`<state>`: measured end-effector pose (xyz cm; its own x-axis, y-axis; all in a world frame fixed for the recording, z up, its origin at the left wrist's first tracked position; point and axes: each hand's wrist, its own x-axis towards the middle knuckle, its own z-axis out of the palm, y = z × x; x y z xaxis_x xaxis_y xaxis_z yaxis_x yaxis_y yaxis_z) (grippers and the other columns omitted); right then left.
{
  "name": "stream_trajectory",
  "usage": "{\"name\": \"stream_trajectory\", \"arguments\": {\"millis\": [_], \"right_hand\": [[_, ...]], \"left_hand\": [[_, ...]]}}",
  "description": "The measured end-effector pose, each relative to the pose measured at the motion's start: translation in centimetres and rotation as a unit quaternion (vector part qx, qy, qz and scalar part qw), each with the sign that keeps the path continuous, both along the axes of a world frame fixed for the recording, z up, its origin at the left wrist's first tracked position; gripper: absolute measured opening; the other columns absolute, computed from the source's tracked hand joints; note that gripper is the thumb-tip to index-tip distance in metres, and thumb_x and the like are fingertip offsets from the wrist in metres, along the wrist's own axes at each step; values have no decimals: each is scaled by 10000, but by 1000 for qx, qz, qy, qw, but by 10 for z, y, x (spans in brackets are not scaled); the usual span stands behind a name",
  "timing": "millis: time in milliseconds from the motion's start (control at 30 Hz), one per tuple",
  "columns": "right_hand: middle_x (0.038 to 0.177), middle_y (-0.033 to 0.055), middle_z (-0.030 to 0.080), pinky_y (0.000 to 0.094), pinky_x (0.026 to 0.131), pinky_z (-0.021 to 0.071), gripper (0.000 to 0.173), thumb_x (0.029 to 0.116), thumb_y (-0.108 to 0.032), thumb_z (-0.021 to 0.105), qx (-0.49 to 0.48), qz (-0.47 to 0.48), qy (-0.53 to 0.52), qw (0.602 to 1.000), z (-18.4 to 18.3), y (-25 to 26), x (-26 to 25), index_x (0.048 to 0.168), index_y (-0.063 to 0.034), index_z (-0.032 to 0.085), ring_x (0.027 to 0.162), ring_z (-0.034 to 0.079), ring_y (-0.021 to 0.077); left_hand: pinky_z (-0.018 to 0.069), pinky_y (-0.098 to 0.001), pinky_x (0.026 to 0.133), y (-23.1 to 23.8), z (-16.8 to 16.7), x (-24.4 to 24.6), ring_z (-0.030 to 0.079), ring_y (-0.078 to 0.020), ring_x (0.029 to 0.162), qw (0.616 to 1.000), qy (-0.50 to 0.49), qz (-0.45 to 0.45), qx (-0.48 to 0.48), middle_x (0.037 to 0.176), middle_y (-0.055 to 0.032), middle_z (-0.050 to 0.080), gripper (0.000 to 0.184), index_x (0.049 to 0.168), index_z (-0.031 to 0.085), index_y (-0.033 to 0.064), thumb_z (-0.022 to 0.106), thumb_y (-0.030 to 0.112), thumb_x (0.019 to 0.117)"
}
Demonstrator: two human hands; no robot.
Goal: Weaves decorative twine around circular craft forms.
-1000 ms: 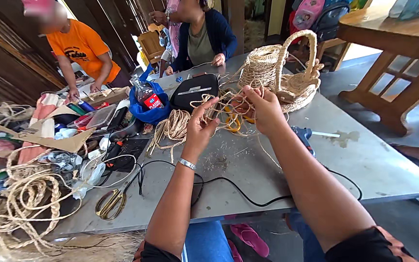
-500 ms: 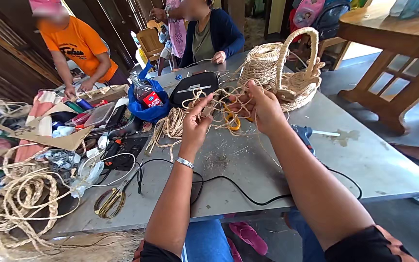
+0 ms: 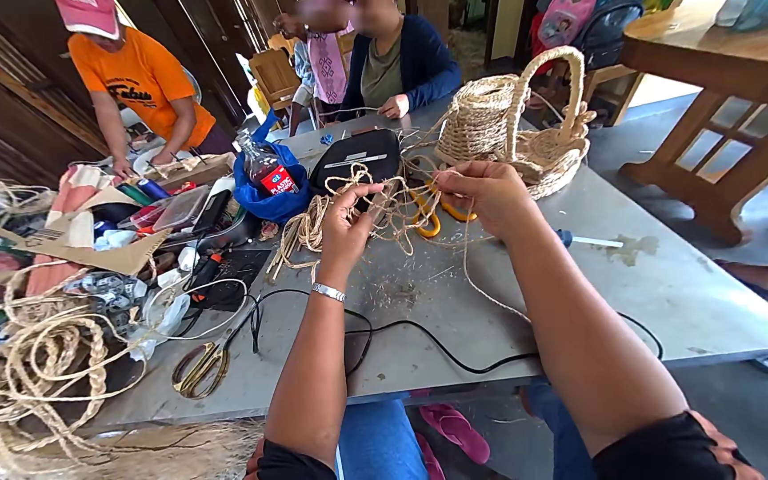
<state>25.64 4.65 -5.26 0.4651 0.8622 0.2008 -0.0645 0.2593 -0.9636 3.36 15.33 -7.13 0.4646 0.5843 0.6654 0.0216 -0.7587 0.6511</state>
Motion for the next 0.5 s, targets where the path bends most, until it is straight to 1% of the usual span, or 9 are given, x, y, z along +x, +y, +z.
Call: {"name": "stream_trajectory", "arguments": {"millis": [133, 167, 200, 233, 267, 333, 367, 433, 500], "right_hand": [[975, 74, 707, 305, 769, 607, 174, 917, -57, 741, -22, 26, -24, 999, 3, -4, -1, 1063, 1, 667, 830, 699, 145], [968, 77, 708, 298, 734, 607, 186, 917, -50, 738, -32, 28, -35, 998, 3, -5, -1, 1082, -4, 667, 805, 698, 142], [975, 74, 712, 280, 687, 595, 201, 926, -57, 729, -47, 30, -44, 997, 5, -6, 0, 1114, -21, 667, 776, 690, 130], [982, 61, 721, 246, 624, 561, 222, 941, -75, 718, -63, 34, -57, 996, 6, -7, 1, 1155, -46, 667, 724, 668, 102], [986, 50, 736, 212, 555, 509, 243, 958, -84, 698, -75, 44, -68, 994, 6, -8, 2, 1198, -65, 663, 653, 629, 70], [1004, 36, 750, 180, 475, 404, 239, 991, -66, 639, -93, 67, -78, 990, 6, -9, 4, 1229, -76, 669, 544, 522, 29], [1016, 28, 753, 174, 456, 382, 229, 1004, -64, 616, -101, 74, -92, 988, 6, -9, 4, 1225, -78, 674, 517, 491, 19], [1033, 19, 733, 184, 460, 380, 209, 1009, -87, 616, -112, 78, -137, 981, 5, -9, 3, 1208, -86, 680, 522, 471, 19], [957, 6, 697, 192, 465, 384, 207, 991, -158, 677, -109, 83, -182, 974, 3, -7, 0, 1187, -94, 695, 531, 461, 26]], "left_hand": [[531, -316, 901, 3, -1, -3, 636, -108, 1166, 1000, 28, -5, 11, 1278, -40, 699, 400, 1194, 721, 74, 542, -66, 865], [526, -320, 911, 4, 0, -4, 639, -102, 1158, 999, 37, -6, 13, 1267, -30, 706, 402, 1185, 728, 83, 541, -62, 861], [525, -317, 885, 5, 0, -5, 646, -95, 1130, 999, 44, -7, 13, 1254, -22, 712, 396, 1171, 735, 91, 546, -63, 860], [528, -318, 881, 6, 0, -6, 649, -94, 1120, 999, 50, -10, 15, 1242, -19, 717, 387, 1156, 740, 94, 549, -67, 860], [532, -328, 922, 8, 0, -7, 649, -100, 1139, 998, 57, -15, 22, 1228, -24, 721, 378, 1139, 744, 91, 550, -72, 858], [525, -347, 956, 10, -1, -8, 648, -114, 1146, 997, 68, -14, 37, 1203, -32, 727, 373, 1112, 750, 86, 540, -70, 848], [527, -345, 937, 10, 0, -9, 650, -114, 1136, 996, 74, -12, 38, 1199, -31, 729, 372, 1108, 752, 88, 536, -66, 847], [539, -329, 891, 9, 1, -9, 661, -99, 1109, 996, 85, -13, 30, 1199, -22, 732, 366, 1103, 751, 89, 529, -64, 855], [550, -316, 855, 8, 2, -9, 672, -91, 1072, 996, 87, -30, 20, 1181, -29, 737, 345, 1093, 749, 71, 534, -66, 859]]}}
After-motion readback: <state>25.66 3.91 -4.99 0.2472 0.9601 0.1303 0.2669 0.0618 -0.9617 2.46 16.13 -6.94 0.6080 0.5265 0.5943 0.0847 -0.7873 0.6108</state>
